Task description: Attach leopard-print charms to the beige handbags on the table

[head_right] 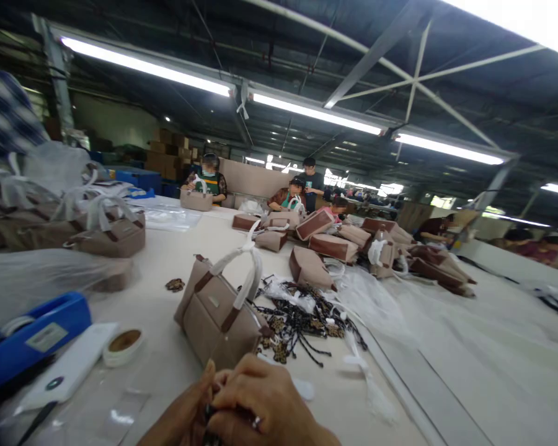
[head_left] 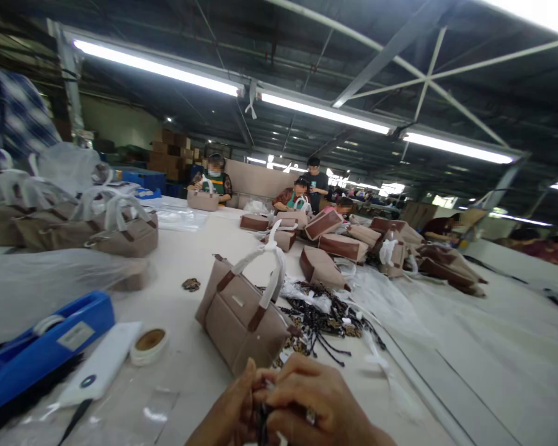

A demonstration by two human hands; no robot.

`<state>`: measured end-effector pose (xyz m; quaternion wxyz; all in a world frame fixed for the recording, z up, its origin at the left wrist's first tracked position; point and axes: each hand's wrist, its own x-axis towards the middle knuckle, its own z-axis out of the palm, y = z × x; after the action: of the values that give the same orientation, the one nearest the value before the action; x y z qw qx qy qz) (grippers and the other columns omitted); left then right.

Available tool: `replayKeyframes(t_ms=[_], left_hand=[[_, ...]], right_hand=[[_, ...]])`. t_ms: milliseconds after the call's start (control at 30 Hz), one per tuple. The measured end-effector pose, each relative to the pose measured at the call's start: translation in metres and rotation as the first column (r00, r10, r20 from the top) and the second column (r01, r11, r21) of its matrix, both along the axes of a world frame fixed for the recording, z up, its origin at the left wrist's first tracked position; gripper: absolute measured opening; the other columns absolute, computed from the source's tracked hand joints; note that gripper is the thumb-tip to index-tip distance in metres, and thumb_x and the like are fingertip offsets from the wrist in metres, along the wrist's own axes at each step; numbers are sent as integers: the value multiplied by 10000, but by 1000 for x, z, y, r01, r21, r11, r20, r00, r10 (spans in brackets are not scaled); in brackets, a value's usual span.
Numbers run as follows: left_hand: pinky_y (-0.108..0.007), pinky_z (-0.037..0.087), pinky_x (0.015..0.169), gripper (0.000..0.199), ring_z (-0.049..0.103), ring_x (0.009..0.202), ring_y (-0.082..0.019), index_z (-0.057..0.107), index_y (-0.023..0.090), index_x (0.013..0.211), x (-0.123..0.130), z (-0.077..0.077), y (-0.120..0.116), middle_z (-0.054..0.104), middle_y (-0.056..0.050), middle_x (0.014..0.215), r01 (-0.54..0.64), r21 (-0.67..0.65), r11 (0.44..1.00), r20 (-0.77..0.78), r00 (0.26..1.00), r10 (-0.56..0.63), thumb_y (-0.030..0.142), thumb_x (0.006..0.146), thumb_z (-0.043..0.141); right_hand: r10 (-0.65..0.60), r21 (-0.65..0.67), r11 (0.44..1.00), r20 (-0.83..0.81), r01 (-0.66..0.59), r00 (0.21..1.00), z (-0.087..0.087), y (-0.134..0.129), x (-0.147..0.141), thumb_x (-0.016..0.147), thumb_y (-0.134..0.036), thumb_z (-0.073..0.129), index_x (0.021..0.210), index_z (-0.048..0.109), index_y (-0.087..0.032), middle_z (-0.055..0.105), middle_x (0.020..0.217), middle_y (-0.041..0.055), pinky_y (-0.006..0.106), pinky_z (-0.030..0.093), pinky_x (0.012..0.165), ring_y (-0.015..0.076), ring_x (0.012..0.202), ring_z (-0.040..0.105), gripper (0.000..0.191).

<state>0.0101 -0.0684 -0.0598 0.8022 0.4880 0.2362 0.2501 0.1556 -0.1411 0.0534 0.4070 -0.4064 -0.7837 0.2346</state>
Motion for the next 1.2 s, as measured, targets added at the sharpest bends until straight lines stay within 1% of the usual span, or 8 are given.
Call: replayKeyframes(t_ms=[133,333,567,833,933,1000,1100,1200], left_hand=[[-378,510,765,577,660,762,-231,651,144,928,-7,8,-17,699,-101,834,-30,-93,995,146,988,43,691,776,545],[-280,423,660,412,592,591,-148,620,141,934,-29,10,-18,675,-34,630,-26,98,995,14,1000,25,539,860,546],[-296,446,674,400,641,736,-168,584,156,1080,-50,-3,-10,691,-56,867,-25,51,998,3,1000,25,335,745,711],[-226,382,497,295,539,520,-118,535,178,805,-43,-26,15,613,25,603,-194,196,961,-265,933,243,414,678,659],[-220,352,466,187,495,478,-114,519,197,754,-42,-35,24,573,42,569,-194,370,908,-361,871,333,383,762,529],[-233,379,514,146,527,524,-131,518,208,735,-40,-39,28,580,36,590,-146,523,840,-423,811,405,331,801,476],[-259,407,650,104,602,697,-166,549,223,759,-36,-47,30,647,11,716,11,740,673,-500,677,540,248,821,469],[-267,404,735,117,618,811,-179,574,234,796,-31,-58,30,677,-3,829,135,815,564,-518,604,605,182,819,471]], right_hand=[[-137,16,991,49,137,989,-21,4,-8,865,-239,615,875,759,-244,687,799,50,251,482,717,177,778,627,144],[-459,-11,887,-107,461,882,-28,17,17,835,-277,640,726,697,-190,608,700,12,245,408,610,150,653,554,151],[-585,-287,804,-221,521,780,-57,18,37,772,-459,663,751,697,-169,565,632,11,258,389,527,153,561,498,292],[-562,-327,810,-191,487,805,-77,9,42,779,-479,664,733,692,-166,549,634,5,246,399,526,138,562,490,317],[-479,-464,800,-113,380,871,-85,10,49,763,-469,671,695,689,-155,555,623,0,228,380,489,123,534,491,322],[-514,-589,712,-66,382,855,-95,22,61,753,-501,666,687,692,-144,574,601,0,218,354,446,111,484,487,364],[-710,-634,551,-16,542,704,-114,57,87,767,-537,655,625,650,-131,569,548,-7,210,321,420,85,427,451,430],[-799,-653,464,-16,599,601,-126,104,110,829,-522,620,615,595,-136,539,521,-21,208,340,425,80,424,450,443]])
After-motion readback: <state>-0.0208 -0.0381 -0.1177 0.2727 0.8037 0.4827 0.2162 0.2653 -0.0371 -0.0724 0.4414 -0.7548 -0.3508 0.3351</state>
